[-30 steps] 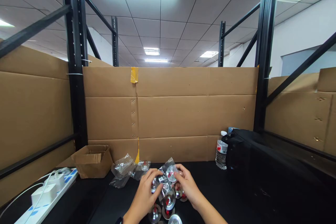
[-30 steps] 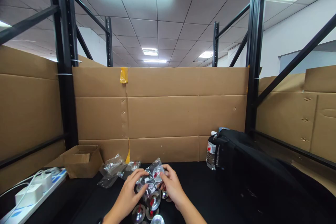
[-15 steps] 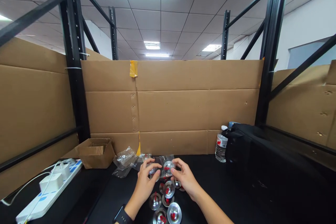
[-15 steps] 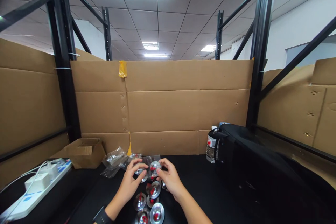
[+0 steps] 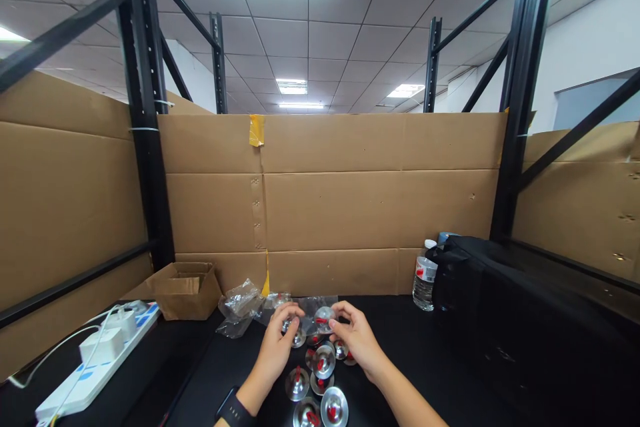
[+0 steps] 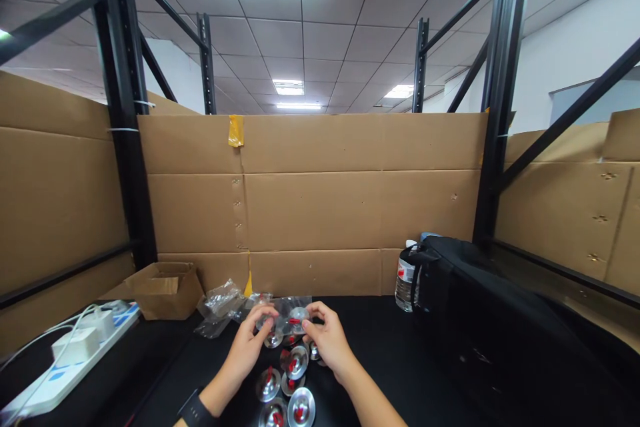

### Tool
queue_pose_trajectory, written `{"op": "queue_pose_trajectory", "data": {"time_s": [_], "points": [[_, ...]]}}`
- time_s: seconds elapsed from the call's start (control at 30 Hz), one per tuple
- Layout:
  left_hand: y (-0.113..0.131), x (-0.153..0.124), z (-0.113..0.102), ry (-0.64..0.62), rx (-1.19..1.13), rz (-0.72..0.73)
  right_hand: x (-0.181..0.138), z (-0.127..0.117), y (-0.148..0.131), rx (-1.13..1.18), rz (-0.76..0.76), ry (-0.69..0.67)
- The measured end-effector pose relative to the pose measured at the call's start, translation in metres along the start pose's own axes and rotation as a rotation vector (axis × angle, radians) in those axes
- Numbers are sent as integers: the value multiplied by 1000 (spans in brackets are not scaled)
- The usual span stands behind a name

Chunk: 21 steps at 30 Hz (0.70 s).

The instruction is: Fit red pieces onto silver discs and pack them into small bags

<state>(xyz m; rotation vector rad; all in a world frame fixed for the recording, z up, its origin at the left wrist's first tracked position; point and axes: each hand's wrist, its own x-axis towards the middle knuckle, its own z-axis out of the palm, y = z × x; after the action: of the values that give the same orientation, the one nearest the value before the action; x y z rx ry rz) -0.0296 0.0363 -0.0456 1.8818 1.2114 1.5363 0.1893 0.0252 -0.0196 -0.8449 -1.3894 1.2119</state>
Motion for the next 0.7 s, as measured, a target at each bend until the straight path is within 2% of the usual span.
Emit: {"op": "queue_pose_trajectory", "data": {"time_s": [0.1, 0.23, 0.33, 0.6, 0.7], "points": [[6, 1, -1, -25, -47, -10, 1, -1, -2, -30, -21, 1], [6, 0, -1, 45, -6, 12, -1, 1, -7, -29, -52, -11], [1, 0, 0, 48, 9, 8, -1, 1, -7, -12, -67, -20], [8, -4, 0, -119, -14, 9, 4, -5, 2, -66, -89, 29], [11, -4, 1, -91, -21, 14, 3, -5, 3, -71, -79, 2]]}}
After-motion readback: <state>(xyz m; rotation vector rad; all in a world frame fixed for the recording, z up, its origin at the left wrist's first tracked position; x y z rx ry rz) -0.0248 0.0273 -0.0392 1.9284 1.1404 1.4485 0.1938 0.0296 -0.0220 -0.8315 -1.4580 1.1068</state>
